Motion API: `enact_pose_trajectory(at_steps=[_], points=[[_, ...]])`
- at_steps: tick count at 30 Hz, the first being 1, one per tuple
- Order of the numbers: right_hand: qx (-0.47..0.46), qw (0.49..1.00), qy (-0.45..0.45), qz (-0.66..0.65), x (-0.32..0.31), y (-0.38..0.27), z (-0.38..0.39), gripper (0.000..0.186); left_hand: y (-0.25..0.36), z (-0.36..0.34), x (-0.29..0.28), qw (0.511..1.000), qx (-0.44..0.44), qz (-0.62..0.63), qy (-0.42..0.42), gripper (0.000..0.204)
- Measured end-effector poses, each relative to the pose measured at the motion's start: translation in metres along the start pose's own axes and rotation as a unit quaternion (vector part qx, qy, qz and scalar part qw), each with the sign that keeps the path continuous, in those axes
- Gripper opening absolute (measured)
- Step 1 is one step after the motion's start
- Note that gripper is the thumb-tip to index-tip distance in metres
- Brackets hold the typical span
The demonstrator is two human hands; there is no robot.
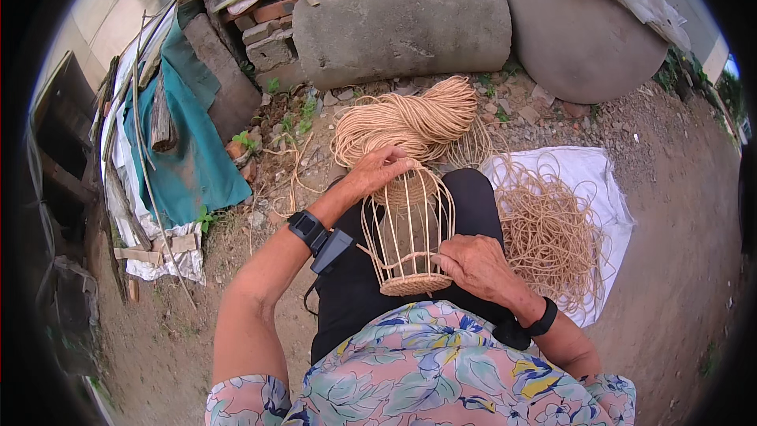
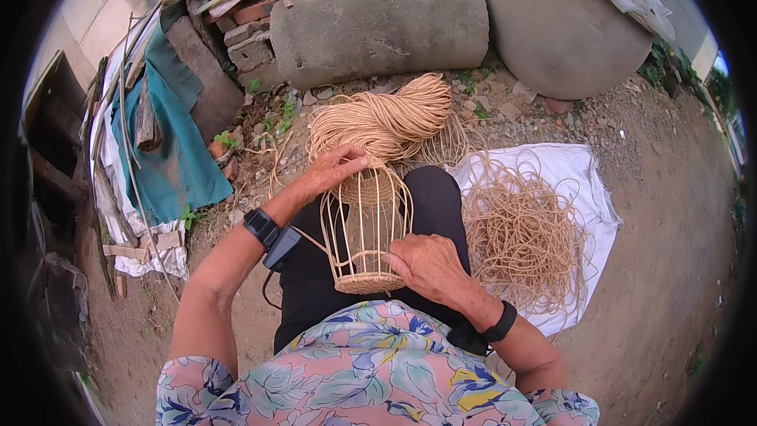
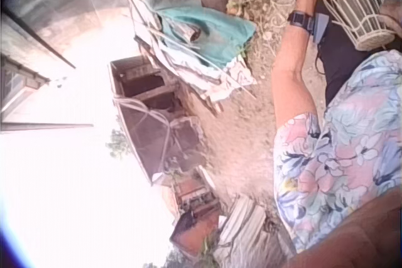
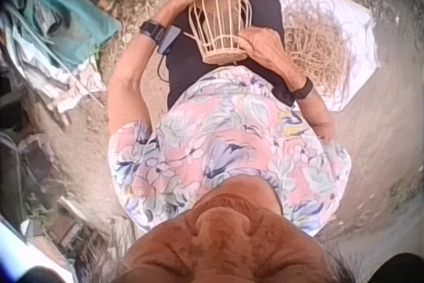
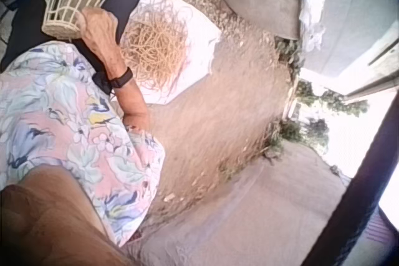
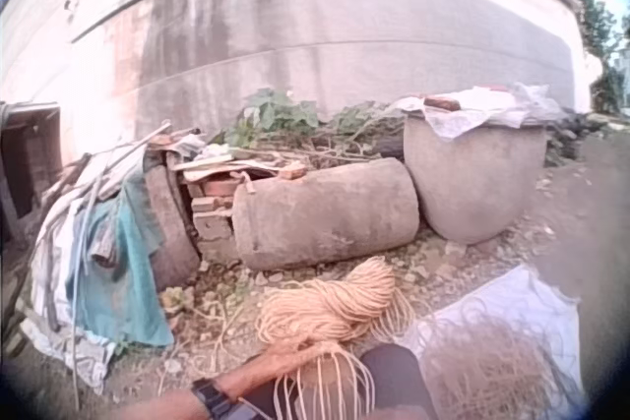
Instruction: Weaving a rattan or vine structure into a basket shape by hand.
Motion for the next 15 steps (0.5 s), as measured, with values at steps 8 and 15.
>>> enact_pose_trajectory(at_steps=[8,15], points=[[0.155,0.978,0.136,-0.027,-0.023,0.042,0.018,0.031,0.021,0.004,-0.006,0.985,-0.048,0.088,-0.141,0.046],[-0.005,0.987,0.122,0.103,-0.018,0.014,-0.005,0.025,0.020,0.029,-0.013,0.976,0.018,0.163,-0.143,0.042]])
Point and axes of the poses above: each hand's wrist, its own z-axis away from the middle knuckle, its own x-axis out of the palm, y = z × x, the point moved 1 cm from there along -z, towards the middle knuckle, and after that the axes turned 8 degrees about x, right-handed, at the moved point
